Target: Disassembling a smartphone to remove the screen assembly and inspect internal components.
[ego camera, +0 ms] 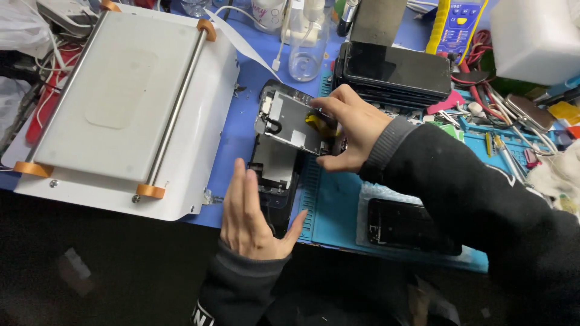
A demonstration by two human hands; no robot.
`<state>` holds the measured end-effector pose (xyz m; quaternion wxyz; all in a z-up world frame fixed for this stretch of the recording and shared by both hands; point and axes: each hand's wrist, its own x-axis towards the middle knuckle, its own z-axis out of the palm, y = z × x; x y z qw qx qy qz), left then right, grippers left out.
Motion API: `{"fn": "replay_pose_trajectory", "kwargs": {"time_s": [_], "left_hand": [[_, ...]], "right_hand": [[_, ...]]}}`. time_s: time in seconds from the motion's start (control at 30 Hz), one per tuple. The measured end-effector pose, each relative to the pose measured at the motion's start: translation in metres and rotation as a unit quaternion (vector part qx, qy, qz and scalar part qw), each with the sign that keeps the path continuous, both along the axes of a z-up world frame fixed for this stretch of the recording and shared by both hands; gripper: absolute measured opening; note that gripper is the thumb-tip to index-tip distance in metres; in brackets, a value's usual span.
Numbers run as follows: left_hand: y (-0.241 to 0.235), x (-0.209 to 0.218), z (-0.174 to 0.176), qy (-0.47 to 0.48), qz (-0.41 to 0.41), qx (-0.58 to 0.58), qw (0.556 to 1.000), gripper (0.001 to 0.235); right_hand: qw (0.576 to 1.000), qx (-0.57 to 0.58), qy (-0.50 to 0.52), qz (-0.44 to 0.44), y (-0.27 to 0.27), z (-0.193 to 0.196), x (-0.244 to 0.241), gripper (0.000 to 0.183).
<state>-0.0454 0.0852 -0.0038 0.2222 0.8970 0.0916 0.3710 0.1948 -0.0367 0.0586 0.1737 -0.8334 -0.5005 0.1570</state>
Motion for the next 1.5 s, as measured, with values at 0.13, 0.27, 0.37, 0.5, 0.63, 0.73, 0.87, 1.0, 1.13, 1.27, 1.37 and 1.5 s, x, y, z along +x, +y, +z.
{"fn": "replay_pose_trajectory", "kwargs": {"time_s": [0.13, 0.27, 0.37, 0.5, 0.63, 0.73, 0.87, 1.0, 1.13, 1.27, 1.37, 1.5], "left_hand": [[0.0, 0.001, 0.0, 0.026, -0.001, 0.019, 0.999, 0.083], [-0.001, 0.002, 0.005, 0.036, 0.007, 0.032, 0.999, 0.068], [0.0, 0.003, 0.003, 0.033, 0.0, 0.038, 0.999, 0.059], [-0.001, 0.002, -0.002, 0.017, 0.004, 0.041, 0.999, 0.055], [0.001, 0.004, -0.007, -0.005, 0.003, 0.058, 0.998, 0.049], [0.001, 0.004, -0.014, -0.022, 0.018, 0.089, 0.996, 0.042], [-0.001, 0.004, -0.018, -0.025, 0.044, 0.121, 0.991, 0.035], [-0.001, 0.002, -0.03, -0.016, 0.044, 0.13, 0.99, 0.034], [-0.002, -0.001, -0.044, -0.084, 0.064, 0.172, 0.98, 0.036], [-0.002, -0.003, -0.053, -0.078, 0.065, 0.155, 0.983, 0.034], [0.001, -0.004, -0.069, -0.136, 0.077, 0.165, 0.974, 0.024], [0.007, 0.002, -0.085, -0.201, 0.069, 0.171, 0.962, 0.026]], "right_hand": [[0.999, -0.01, 0.004, 0.032, 0.009, -0.001, 0.011, 0.099], [0.992, 0.048, -0.002, 0.117, 0.024, -0.005, 0.025, 0.09], [0.988, -0.12, 0.086, 0.038, 0.041, 0.007, 0.026, 0.095], [0.984, -0.102, 0.143, 0.036, 0.046, -0.004, 0.031, 0.092], [0.977, -0.101, 0.188, 0.02, 0.05, -0.003, 0.025, 0.096], [0.982, -0.102, 0.157, 0.037, 0.049, -0.003, 0.018, 0.097], [0.983, -0.087, 0.154, 0.047, 0.049, 0.0, 0.008, 0.095], [0.978, -0.125, 0.165, 0.033, 0.051, 0.011, -0.004, 0.098], [0.978, -0.104, 0.173, 0.051, 0.048, 0.0, -0.007, 0.097], [0.974, -0.103, 0.199, 0.035, 0.045, 0.005, -0.01, 0.093], [0.987, -0.063, 0.132, 0.067, 0.022, 0.008, 0.002, 0.09], [0.989, -0.078, -0.071, 0.104, -0.034, 0.038, 0.004, 0.102]]}}
